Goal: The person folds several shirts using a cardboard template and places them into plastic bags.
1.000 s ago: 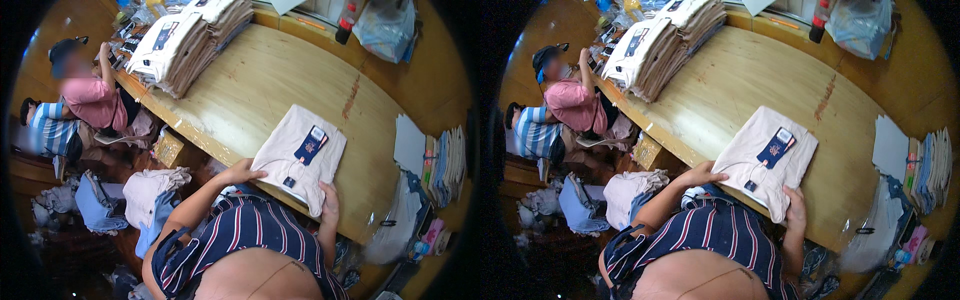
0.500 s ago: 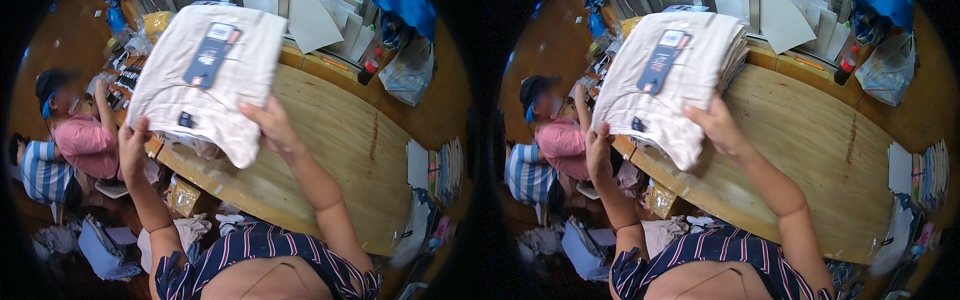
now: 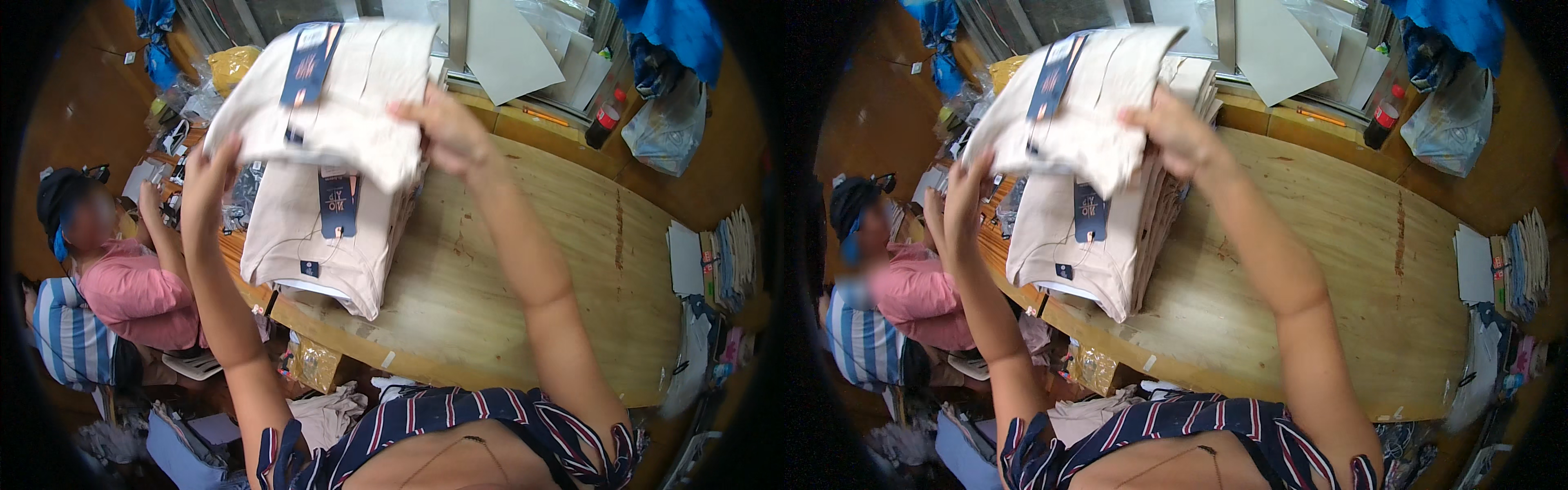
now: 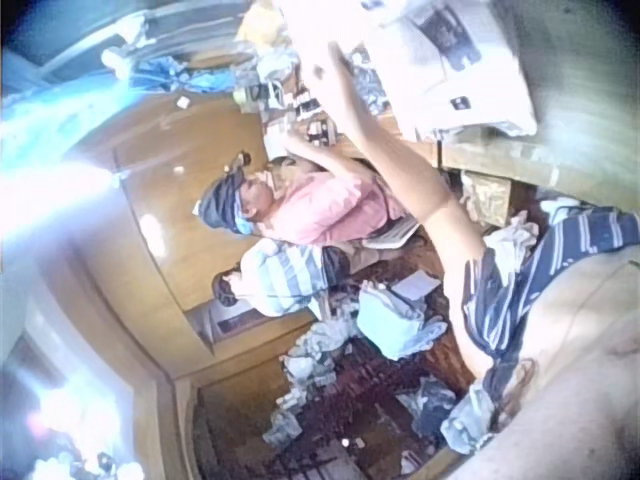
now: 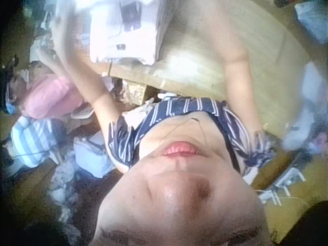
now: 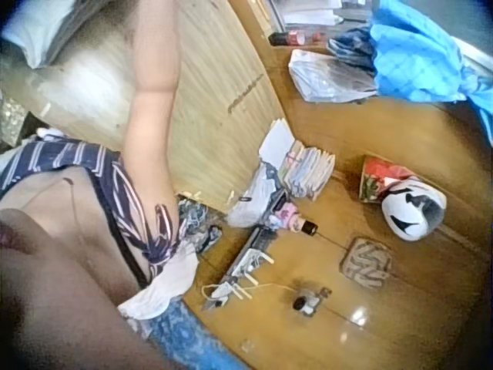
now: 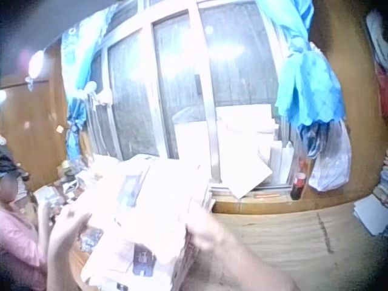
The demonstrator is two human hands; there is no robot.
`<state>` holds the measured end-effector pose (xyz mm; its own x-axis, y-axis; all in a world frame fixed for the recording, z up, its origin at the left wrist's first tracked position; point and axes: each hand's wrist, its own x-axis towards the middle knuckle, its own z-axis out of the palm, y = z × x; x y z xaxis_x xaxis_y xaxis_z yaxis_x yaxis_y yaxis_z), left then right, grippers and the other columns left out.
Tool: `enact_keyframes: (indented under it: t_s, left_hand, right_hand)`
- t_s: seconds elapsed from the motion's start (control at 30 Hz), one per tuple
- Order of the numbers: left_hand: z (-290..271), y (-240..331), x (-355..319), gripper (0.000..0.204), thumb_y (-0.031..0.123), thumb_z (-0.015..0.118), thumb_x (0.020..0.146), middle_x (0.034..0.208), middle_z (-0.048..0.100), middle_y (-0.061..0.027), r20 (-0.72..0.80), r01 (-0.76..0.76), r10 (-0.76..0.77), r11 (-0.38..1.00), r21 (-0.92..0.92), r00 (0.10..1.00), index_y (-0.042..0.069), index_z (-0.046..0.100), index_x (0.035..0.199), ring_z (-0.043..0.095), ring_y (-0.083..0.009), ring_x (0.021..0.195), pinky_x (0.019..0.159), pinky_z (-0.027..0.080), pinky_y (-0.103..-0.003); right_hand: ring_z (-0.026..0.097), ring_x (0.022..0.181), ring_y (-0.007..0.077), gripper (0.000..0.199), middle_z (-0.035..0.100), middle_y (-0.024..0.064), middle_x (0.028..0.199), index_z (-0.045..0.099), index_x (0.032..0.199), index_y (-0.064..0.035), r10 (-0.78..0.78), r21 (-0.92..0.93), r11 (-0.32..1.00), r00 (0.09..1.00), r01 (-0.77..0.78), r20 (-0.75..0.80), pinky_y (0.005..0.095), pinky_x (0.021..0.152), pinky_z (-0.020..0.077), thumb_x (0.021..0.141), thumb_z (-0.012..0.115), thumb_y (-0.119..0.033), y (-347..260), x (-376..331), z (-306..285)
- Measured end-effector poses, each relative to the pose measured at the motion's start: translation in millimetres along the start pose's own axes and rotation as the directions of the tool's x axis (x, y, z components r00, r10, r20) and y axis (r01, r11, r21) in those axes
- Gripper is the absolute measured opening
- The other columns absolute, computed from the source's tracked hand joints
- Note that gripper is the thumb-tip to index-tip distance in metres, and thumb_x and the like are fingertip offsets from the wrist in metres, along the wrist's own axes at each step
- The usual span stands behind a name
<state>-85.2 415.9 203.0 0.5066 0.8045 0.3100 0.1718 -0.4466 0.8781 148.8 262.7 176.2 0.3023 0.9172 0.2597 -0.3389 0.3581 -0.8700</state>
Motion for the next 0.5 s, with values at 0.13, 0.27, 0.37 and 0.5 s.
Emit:
enact_keyframes:
  t_s: [0.13, 0.27, 0.37, 0.5]
  left_hand:
    - [63, 11, 99, 0.037, 0.028, 0.062, 0.072, 0.069, 0.057, -0.0051, -0.037, -0.030, 0.035, 0.989, 0.142, 0.999, -0.005, 0.057, 0.089, 0.051, -0.0126, 0.058, 0.052, 0.040, -0.026]
    - [79, -101, 168, 0.044, 0.030, 0.064, 0.068, 0.084, 0.060, -0.0171, 0.163, 0.016, -0.080, 0.933, 0.358, 0.983, -0.007, 0.058, 0.091, 0.056, -0.0228, 0.075, 0.067, 0.043, -0.030]
    - [145, -91, 162, 0.070, 0.038, 0.069, 0.062, 0.105, 0.052, -0.0223, 0.201, -0.032, -0.230, 0.579, 0.815, 0.952, -0.007, 0.045, 0.110, 0.049, -0.0310, 0.100, 0.082, 0.038, -0.040]
    - [165, -15, 177, 0.106, 0.055, 0.072, 0.047, 0.124, 0.038, -0.0209, 0.179, -0.173, 0.010, 0.306, 0.936, 0.984, 0.010, 0.024, 0.129, 0.033, -0.0381, 0.116, 0.091, 0.022, -0.058]
  right_hand:
    - [0.052, 0.100, 0.0229, 0.043, 0.047, 0.0154, 0.115, 0.035, 0.119, 0.0001, -0.030, -0.016, 0.999, 0.999, 0.031, 0.017, 0.0349, 0.084, 0.0455, 0.079, 0.052, -0.004, -19, 66, -68]
    - [0.057, 0.088, 0.0233, 0.039, 0.054, 0.0126, 0.104, 0.038, 0.118, -0.0036, 0.315, 0.065, 0.949, 0.942, -0.309, -0.121, 0.0416, 0.065, 0.0509, 0.080, 0.048, -0.004, 51, 111, -108]
    - [0.054, 0.090, 0.0247, 0.039, 0.054, 0.0070, 0.102, 0.044, 0.113, -0.0142, 0.425, -0.051, 0.889, 0.862, -0.455, -0.276, 0.0487, 0.070, 0.0463, 0.077, 0.054, -0.005, 97, 107, -179]
    - [0.055, 0.080, 0.0232, 0.037, 0.054, 0.0097, 0.095, 0.041, 0.112, -0.0107, 0.359, -0.179, 0.893, 0.894, -0.413, -0.268, 0.0442, 0.059, 0.0497, 0.077, 0.056, -0.009, 85, 107, -172]
